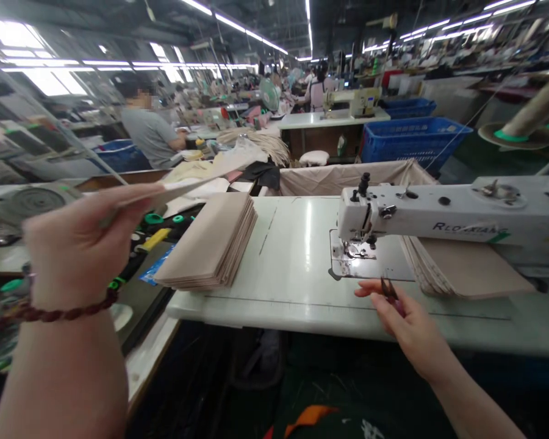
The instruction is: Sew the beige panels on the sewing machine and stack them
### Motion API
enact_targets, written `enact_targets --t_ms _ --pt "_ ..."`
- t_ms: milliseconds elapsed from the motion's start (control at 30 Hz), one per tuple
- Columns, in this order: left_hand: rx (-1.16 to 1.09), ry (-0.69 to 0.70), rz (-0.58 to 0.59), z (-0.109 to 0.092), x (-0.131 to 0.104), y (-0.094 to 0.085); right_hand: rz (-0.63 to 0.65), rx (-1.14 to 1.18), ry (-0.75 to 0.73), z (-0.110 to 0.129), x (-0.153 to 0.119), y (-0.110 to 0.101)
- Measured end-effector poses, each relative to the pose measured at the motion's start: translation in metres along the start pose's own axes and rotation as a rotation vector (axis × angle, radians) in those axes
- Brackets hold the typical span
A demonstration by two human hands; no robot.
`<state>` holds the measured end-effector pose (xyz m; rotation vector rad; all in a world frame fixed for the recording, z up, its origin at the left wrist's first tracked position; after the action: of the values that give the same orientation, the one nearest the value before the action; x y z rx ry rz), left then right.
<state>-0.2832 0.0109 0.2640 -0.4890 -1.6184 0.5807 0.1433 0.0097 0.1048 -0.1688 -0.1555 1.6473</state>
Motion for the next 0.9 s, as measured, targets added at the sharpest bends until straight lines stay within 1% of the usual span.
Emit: enact_targets --t_ms 67,100,133,200,267,333,400,533,600,667,700,767,833,867,900 --pt "-0.016 0.203 0.119 0.015 -0.008 0.021 0.012 -0.058 0.025 -0.008 -0.004 0.0" --pt "-0.039 0.285 0.183 0.024 -0.017 0.034 0.012 -0.085 0.037 -0.011 -0.005 -0.002" --pt "-0.05 0.331 0.258 0.032 -0.027 0.048 0.008 -0.114 0.045 -0.014 -0.007 -0.004" --pt "-0.069 0.344 0.333 0.047 -0.051 0.071 0.001 -0.166 0.049 -0.018 -0.01 -0.009" --pt "-0.086 0.31 0.37 0.057 -0.072 0.082 -0.002 -0.202 0.05 -0.02 -0.013 -0.016" --pt "-0.119 0.282 0.398 0.061 -0.087 0.084 0.001 -0.234 0.056 -0.023 -0.015 -0.021" --pt "-0.161 0.269 0.418 0.06 -0.096 0.082 0.003 -0.261 0.055 -0.029 -0.016 -0.023" --pt "-0.212 0.222 0.419 0.056 -0.099 0.082 -0.011 -0.309 0.002 -0.041 -0.016 -0.027" --pt "-0.234 0.206 0.435 0.054 -0.098 0.083 -0.062 -0.372 -0.084 -0.041 -0.014 -0.037" --pt "-0.261 0.215 0.439 0.047 -0.097 0.079 -0.179 -0.479 -0.234 -0.037 -0.012 -0.055" --pt "-0.273 0.221 0.424 0.043 -0.097 0.075 -0.268 -0.547 -0.311 -0.034 -0.011 -0.067" --pt "-0.292 0.204 0.346 0.029 -0.1 0.067 -0.462 -0.703 -0.41 -0.028 -0.008 -0.095" --pt "-0.34 0.173 0.247 0.01 -0.107 0.062 -0.591 -0.883 -0.403 -0.027 -0.005 -0.121" --pt "-0.386 0.164 0.226 -0.002 -0.112 0.062 -0.611 -0.972 -0.373 -0.029 -0.004 -0.132" --pt "-0.446 0.163 0.235 -0.017 -0.119 0.065 -0.6 -1.056 -0.338 -0.032 -0.002 -0.142"
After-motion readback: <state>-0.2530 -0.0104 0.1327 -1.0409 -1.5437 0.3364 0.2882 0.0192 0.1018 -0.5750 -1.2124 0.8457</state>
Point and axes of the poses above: each hand's wrist, its own x-axis towards the middle knuckle, its own y-axis out of the palm, z = x × y, the point moved 1 cm from there along x, towards the middle knuckle, and after that the axes turned 8 degrees about -z, right-handed, at the moved point
